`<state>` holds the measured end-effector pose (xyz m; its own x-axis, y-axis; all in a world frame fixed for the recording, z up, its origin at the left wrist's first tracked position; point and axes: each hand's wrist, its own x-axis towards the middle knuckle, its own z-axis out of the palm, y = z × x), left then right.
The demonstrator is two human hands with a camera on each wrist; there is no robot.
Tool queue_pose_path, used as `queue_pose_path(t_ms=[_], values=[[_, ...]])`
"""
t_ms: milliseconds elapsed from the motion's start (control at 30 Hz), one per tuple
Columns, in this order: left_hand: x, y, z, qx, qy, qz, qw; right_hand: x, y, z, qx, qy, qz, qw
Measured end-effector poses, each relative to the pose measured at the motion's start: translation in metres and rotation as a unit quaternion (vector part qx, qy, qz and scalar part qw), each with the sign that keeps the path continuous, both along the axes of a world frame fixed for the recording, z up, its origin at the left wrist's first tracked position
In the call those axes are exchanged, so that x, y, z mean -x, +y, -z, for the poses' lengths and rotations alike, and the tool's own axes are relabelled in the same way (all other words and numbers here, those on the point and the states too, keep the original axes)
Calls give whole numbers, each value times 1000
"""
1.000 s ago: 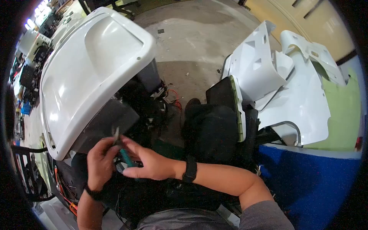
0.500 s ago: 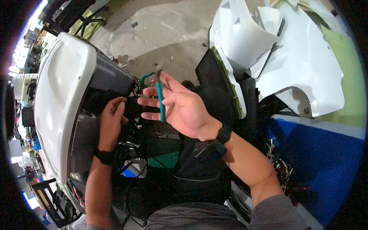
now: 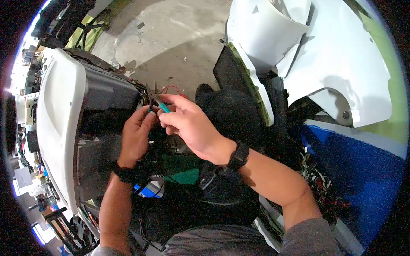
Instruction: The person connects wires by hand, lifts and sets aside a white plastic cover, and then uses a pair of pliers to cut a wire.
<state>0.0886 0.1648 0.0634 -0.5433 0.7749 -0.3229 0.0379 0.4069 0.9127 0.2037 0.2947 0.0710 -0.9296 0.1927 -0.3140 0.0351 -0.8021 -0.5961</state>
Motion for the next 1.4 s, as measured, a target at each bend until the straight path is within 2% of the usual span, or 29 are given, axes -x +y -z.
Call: queue_pose_path(t_ms=[33,67,100,167,233,267,300,400,500,567,600,633,700,767,833,933,1033,1100,1133,1167,1233,1333,1400], values=[[-5,0,2,-4,34,-26,999,1,-7,2,-18,-8,43,999],[-10,-1,4,-9,70,-53,996,0,-12,6,-33,1,41,999],[-18,0,8,-16,50,-89,995,-1,-15,3,-33,10,36,999],[-25,-1,23,-55,133,-75,987,-3,-18,-5,59,-2,56,997],[-30,-3,31,-67,115,-78,988,-3,-17,0,59,-28,42,997],[-34,-1,30,-82,49,-102,990,-5,-17,2,76,-48,-2,996],[-37,1,33,-76,48,-105,990,-6,-18,4,93,-68,-45,992],[-40,5,33,-78,77,-117,987,-9,-19,6,79,-88,-26,993],[-35,4,31,-86,115,-92,985,-7,-22,-1,45,-100,-15,994],[-25,-2,30,-122,-14,-112,986,-6,-21,0,26,-134,3,991],[-13,-6,49,-131,60,-149,978,-3,-19,-6,13,-144,0,990],[-4,-7,54,-69,47,-223,971,-1,-16,-6,9,-143,-4,990],[11,-10,57,20,166,-237,957,-1,-12,-6,3,-189,14,982],[18,-7,60,36,168,-242,955,3,-10,-8,-12,-198,12,980],[22,-1,66,53,169,-242,954,6,-10,-13,-36,-228,-14,973],[19,4,82,82,188,-225,953,12,-7,-17,-68,-214,-58,973],[12,-4,96,82,228,-216,946,23,5,-15,-53,-200,-110,972],[13,-19,103,103,309,-195,925,36,6,-13,-73,-201,-119,970],[13,-21,105,102,308,-194,926,45,7,-10,-67,-204,-170,962],[13,-23,106,106,318,-200,921,54,8,-6,-62,-207,-222,951],[11,-25,107,108,326,-205,916,71,5,4,-87,-189,-229,951],[12,-23,102,137,329,-197,913,95,8,24,-135,-228,-241,934],[13,-24,100,147,321,-187,917,103,11,42,-151,-198,-325,912]])
